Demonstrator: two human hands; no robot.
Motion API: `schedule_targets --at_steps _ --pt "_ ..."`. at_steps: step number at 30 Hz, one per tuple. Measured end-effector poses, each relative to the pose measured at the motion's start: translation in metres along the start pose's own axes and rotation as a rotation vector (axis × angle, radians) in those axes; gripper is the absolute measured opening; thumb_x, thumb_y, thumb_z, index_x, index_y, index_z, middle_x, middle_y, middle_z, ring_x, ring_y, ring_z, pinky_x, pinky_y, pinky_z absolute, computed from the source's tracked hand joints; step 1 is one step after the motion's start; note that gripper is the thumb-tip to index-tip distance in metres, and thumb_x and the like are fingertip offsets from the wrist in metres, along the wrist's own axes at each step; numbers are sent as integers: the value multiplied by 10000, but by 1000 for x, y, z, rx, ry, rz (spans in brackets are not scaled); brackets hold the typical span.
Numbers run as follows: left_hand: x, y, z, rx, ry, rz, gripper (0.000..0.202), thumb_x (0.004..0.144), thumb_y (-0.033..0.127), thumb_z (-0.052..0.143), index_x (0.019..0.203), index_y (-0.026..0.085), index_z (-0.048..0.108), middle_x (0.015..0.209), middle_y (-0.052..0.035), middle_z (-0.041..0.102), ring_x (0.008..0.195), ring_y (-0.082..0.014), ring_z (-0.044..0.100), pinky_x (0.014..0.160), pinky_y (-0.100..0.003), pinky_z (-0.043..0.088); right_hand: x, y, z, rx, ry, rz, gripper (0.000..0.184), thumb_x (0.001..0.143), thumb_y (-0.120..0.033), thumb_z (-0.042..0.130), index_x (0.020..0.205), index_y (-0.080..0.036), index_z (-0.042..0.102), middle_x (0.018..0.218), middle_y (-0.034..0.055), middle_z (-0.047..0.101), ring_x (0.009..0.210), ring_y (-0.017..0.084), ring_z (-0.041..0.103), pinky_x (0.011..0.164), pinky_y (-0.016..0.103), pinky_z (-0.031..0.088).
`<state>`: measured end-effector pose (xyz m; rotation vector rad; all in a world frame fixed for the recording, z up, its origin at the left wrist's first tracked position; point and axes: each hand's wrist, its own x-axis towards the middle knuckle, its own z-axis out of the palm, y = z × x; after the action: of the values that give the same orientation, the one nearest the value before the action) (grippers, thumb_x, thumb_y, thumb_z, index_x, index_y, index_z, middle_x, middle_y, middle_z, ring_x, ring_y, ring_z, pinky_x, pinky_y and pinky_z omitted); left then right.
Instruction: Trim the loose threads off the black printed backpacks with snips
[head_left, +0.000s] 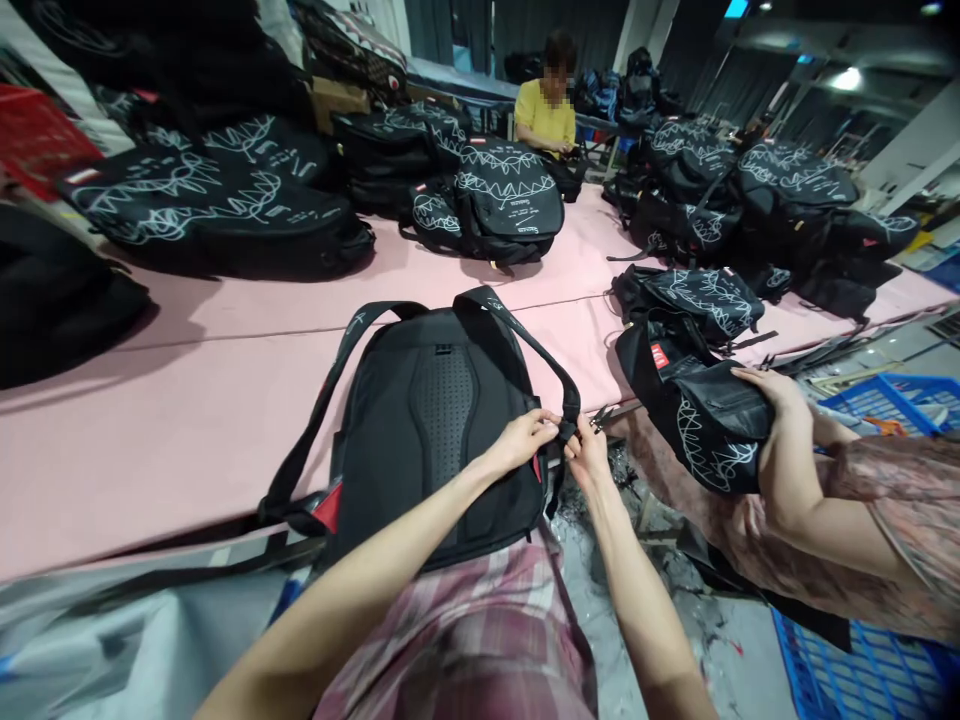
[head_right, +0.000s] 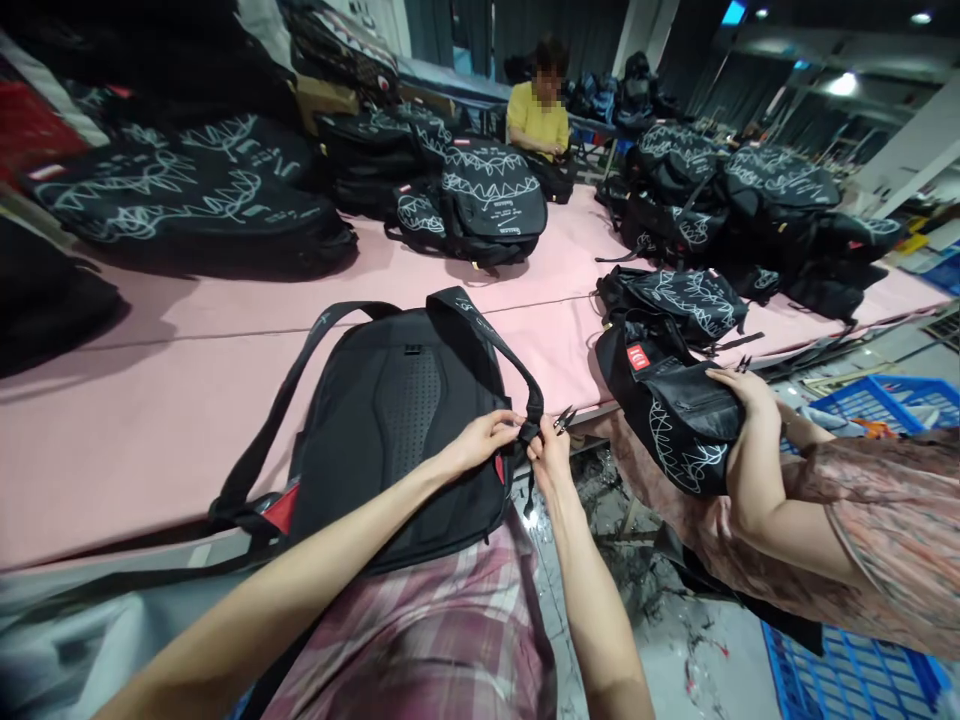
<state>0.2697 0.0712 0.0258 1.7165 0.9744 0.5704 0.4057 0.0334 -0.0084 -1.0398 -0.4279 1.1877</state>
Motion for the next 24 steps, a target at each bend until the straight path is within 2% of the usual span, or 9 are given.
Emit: schedule_targets --at_steps 2,5,8,10,13,15,18,21,24 --pt "12 -9 12 -106 -29 -49 354 727 226 570 1071 141 583 828 -52 696 776 -178 624 731 -278 459 6 1 -1 18 7 47 442 638 -474 716 615 -206 365 423 -100 424 338 11 96 317 163 141" --pt "19 -18 19 -146 -55 -99 276 647 203 617 912 130 647 755 -39 673 713 -167 600 670 -253 442 15 4 -5 -40 -40 78 401 699 -515 648 628 -189 424 533 -23 566 350 11 85 321 176 139" --pt "19 -21 21 -154 -109 -136 165 605 226 633 732 129 676 638 -9 618 611 -140 544 607 -239 405 21 9 -8 -213 -66 -18 365 743 -522 577 640 -182 490 496 -35 530 351 31 133 341 198 207" --pt "16 -22 24 -189 -34 -173 136 580 236 644 667 134 664 602 9 581 588 -128 512 585 -233 381 24 10 -10 -292 -45 -88 314 713 -470 619 653 -173 538 501 -39 519 371 49 250 381 208 278" --pt "10 -23 29 -233 134 -185 122 562 257 659 592 143 628 592 19 551 589 -123 491 579 -233 362 22 6 -13 -354 -25 -125 253 664 -381 678 738 -149 608 651 2 602 534 100 475 520 227 395" --pt "7 -23 30 -230 178 -173 146 559 281 672 555 147 615 579 21 538 588 -122 484 586 -238 356 13 -2 -18 -527 33 -191 329 692 -377 654 920 -143 621 764 26 638 663 145 555 624 257 433" --pt "7 -23 29 -232 173 -189 181 541 307 692 525 148 608 548 27 525 569 -119 478 584 -241 352 -10 -17 -29 -987 130 -361 479 770 -398 579 1183 -168 503 944 63 652 833 202 603 724 306 439" --pt "9 -23 29 -181 177 -216 192 524 318 697 518 149 605 542 30 532 559 -121 483 561 -236 347 -32 -30 -38 -1351 59 -530 320 859 -388 484 1092 -177 541 945 69 656 851 206 612 724 297 424" --pt "11 -23 32 -98 193 -239 187 519 322 687 521 151 611 531 33 529 549 -120 481 531 -227 331 -43 -36 -39 -1505 -33 -713 235 897 -368 463 945 -174 588 819 48 659 749 172 606 675 259 401"
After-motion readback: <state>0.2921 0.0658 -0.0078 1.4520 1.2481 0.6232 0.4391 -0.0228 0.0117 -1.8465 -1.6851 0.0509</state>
